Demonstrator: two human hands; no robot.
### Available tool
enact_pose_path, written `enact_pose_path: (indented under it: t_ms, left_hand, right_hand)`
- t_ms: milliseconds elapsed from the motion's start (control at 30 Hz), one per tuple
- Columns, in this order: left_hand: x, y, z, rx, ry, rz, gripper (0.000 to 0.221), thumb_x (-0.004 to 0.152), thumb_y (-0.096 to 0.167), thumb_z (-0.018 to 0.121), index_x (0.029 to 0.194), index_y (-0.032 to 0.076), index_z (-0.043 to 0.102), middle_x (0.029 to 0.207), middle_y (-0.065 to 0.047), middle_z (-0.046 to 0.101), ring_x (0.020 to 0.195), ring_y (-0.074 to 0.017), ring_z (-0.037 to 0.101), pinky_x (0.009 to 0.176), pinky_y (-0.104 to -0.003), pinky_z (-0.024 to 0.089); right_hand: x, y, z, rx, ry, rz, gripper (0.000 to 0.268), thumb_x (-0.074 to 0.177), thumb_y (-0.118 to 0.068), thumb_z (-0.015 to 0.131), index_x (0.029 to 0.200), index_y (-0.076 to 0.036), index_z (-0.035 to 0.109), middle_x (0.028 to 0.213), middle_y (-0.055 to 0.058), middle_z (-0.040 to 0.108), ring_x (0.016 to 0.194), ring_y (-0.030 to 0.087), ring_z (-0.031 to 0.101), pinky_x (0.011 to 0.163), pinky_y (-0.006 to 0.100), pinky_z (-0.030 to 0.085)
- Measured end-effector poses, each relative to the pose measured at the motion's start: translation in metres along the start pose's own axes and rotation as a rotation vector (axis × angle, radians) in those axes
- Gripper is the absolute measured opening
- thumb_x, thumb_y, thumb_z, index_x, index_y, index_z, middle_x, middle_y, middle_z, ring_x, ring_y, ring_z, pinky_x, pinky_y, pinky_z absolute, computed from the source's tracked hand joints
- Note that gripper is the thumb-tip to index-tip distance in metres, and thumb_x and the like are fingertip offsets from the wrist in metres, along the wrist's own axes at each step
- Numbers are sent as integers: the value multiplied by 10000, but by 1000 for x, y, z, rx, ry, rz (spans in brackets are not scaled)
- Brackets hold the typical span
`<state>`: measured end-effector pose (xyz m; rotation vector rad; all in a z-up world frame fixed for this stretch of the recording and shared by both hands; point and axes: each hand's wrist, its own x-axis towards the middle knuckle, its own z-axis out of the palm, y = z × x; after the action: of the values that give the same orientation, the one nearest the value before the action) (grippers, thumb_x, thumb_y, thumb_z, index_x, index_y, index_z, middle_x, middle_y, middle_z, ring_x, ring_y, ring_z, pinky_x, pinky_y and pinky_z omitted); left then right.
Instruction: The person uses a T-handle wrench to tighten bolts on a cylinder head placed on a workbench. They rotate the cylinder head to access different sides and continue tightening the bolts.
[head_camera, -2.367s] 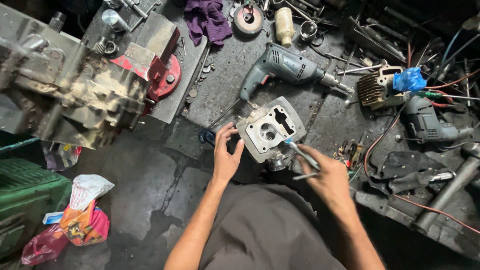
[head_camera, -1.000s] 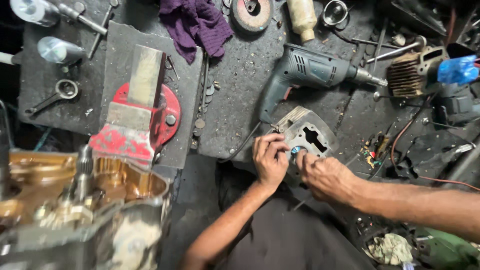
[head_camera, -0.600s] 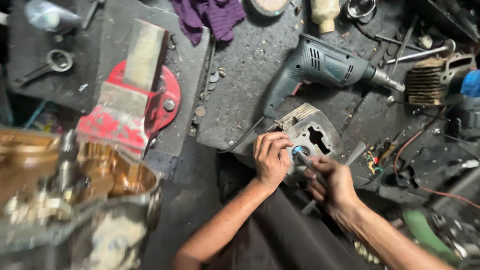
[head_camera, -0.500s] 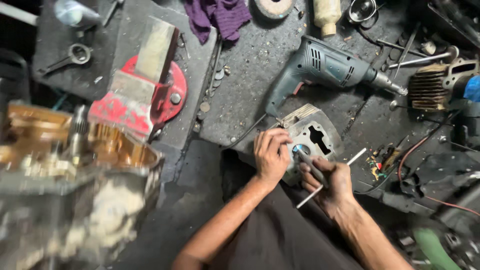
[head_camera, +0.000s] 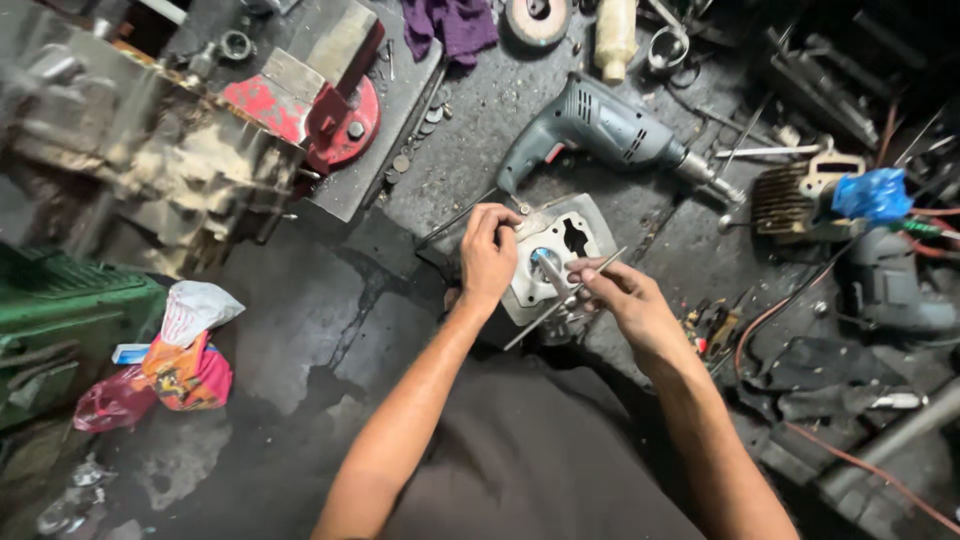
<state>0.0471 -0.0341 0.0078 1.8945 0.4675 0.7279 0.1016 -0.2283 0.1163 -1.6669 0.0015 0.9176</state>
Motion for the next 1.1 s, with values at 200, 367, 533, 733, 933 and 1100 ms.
enact_pose_path:
  t_ms: [200,367,533,733,933,1100]
  left_hand:
    - [-5,-4,3,-46,35,-14,180,844,-105,544,923,21,645,991,-129,631,943,-301,667,817,-381,544]
    - [-8,-9,6,-74,55,-41,232,818,-124,531,944,24,658,1003,-126,629,959,-302,667,832,-375,545]
    - [-7,-3,3,-90,24,-86,252,808,-128,528,949,38,655,1030,-121,613,977,-305,659,851,-392,544]
    - [-3,-5,-1,1,-30,-78,250,765,-96,582,879,115,652,1034,-63,619,995,-287,631,863,-422,481]
    - [-7,-9,-3,28,-125,-56,258,789,-75,605,897,155,646,1025,-23,610,1004,-275,615,888,-442,448]
    - [-5,-4,-7,64,-166,-37,264,771,-72,608,882,164,652,1007,-24,611,994,-276,617,883,-441,449]
  right_hand:
    - [-10,-43,-5,-834,197,-909,681,745,-115,718,1355,78,483,1370,274,544,1281,434,501,1124,513,366]
    - [18,-61,8,-1417,-649,-1053,538,601,-68,716,1136,-21,693,1295,161,668,1322,350,567,1157,519,399]
    - [51,-57,49,-1790,-1142,-495,282,699,-171,733,974,-107,722,997,161,720,1066,363,677,947,457,538]
    - [80,-37,58,-1576,-1482,-450,396,645,-220,793,999,-81,685,819,172,694,864,397,683,804,519,518]
    - [62,0,27,-809,-895,-481,352,646,-84,643,992,-65,701,714,111,679,699,332,660,685,457,531]
    - [30,43,96,829,546,-553,234,1027,58,526,834,-74,546,652,56,525,569,138,481,589,305,452]
